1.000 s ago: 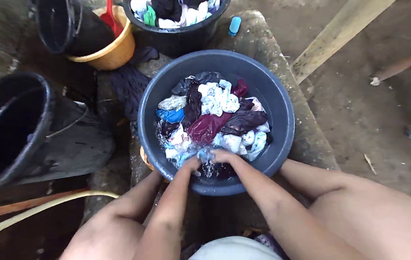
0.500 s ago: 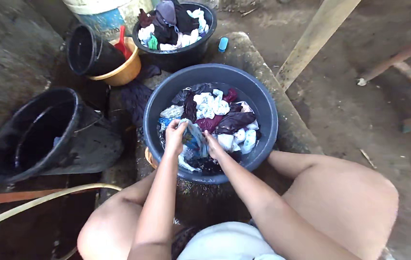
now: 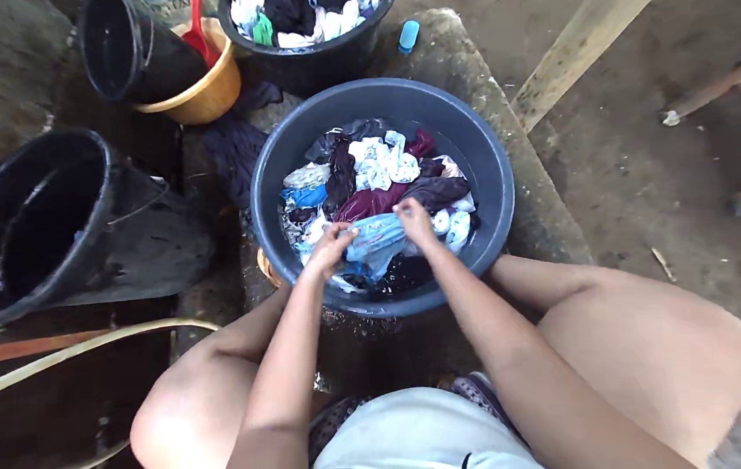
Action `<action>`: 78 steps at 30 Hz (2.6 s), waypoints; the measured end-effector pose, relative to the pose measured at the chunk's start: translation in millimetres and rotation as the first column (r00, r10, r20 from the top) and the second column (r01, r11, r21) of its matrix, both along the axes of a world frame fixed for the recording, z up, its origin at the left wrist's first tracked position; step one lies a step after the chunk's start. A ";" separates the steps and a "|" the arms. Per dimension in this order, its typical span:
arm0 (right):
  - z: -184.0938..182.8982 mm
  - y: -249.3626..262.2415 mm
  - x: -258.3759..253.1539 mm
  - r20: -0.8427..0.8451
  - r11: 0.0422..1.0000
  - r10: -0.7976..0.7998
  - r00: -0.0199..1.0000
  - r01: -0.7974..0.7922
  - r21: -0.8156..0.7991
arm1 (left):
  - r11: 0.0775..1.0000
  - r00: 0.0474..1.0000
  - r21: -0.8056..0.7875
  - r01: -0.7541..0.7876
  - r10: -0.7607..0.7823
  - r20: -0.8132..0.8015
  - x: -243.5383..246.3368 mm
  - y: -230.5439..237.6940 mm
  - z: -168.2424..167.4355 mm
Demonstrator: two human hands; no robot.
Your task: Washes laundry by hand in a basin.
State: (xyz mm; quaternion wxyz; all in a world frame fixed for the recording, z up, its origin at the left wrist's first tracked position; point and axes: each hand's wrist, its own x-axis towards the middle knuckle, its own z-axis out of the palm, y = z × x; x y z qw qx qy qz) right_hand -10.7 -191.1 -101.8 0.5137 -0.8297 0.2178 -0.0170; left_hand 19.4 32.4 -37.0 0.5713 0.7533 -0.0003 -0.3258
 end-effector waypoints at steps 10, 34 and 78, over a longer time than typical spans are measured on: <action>-56.9 74.0 -20.1 -0.378 0.633 0.659 0.651 -0.751 -0.188 | 0.570 0.655 0.575 0.587 -0.752 0.077 43.8 -2.7 -114.2; 200.4 -29.7 28.7 0.017 0.632 0.752 0.659 -0.714 -0.302 | 0.684 0.731 0.460 0.566 -0.674 0.103 66.3 60.9 23.0; 120.7 51.3 -10.7 0.278 0.797 0.576 0.769 -0.604 0.020 | 0.847 0.827 -0.515 0.129 0.195 0.528 -20.3 -16.8 214.3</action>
